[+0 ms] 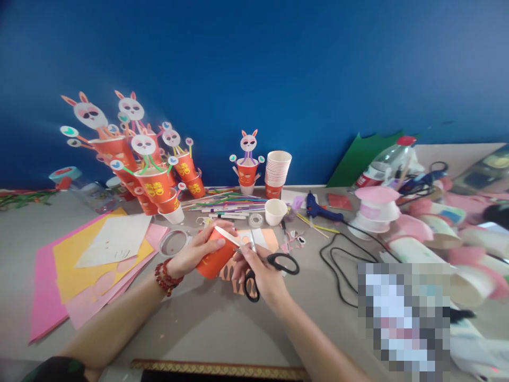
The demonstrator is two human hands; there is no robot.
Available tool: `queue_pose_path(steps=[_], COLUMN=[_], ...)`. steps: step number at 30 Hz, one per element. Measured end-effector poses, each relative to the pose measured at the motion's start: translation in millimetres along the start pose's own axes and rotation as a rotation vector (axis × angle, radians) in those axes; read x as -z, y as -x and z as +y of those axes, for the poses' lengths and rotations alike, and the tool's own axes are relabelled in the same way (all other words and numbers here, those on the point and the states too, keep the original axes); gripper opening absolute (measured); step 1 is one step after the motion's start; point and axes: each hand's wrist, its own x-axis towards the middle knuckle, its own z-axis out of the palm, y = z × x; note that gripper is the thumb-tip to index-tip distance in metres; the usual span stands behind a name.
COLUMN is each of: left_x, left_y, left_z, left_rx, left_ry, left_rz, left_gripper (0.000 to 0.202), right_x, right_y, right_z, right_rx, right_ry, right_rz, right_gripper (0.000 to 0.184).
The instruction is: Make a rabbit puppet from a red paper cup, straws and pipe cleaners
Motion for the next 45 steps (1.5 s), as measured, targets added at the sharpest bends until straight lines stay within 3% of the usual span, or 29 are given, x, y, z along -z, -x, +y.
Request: queue_pose_path(steps=[5,8,12,15,21,26,30,32,38,45], left_x=[8.5,16.3,24.7,29.1,32.1,33.8,36.1,33.9,13.9,-11.0], left_y=[-3.0,-4.5,-5.9,-6.8,-7.0,-6.7,-9.4,-10.8,-11.1,-5.4], left_z=[2.5,5.3,8.0,8.6,5.7,-4.1,-7.5,-8.2,-19.4,-17.4], left_rx=[0.249,0.253,0.238,0.209,0.091,0.133,-0.014,-0.112,-0.267,-0.297], left_ry=[0.056,-0.019,-0.148,-0.192,-0.114,0.259,0.269,0.2,0.251,0.3], left_rz=[-0.109,-0.139,-0.205,-0.275,-0.328,-0.406,-0.455,-0.394,-0.04,0.18], left_gripper=[0.05,0.05,0.045,0.041,0.042,0.08,0.103,0.106,0.093,0.071], right_x=[3.3,6.7,9.2,9.4,6.4,2.3,0.8,0.4,-0.5,-1.2], right_y=[3.9,4.4,2.7,1.7,-0.3,-1.8,-0.5,0.4,1.0,1.6], right_z=[-0.6,-1.2,-5.2,-7.6,-7.5,-5.0,-1.7,-2.3,-4.4,8.4], right_rx=[0.112,0.172,0.354,0.409,0.372,0.267,0.13,0.1,0.116,0.135], right_ry=[0.234,0.466,0.805,0.88,0.728,0.387,0.09,0.05,0.022,0.139], right_rz=[-0.042,-0.086,-0.163,-0.186,-0.111,-0.042,0.081,0.129,0.203,0.027], right_gripper=[0.04,0.039,0.041,0.039,0.016,0.034,0.036,0.038,0.039,0.039])
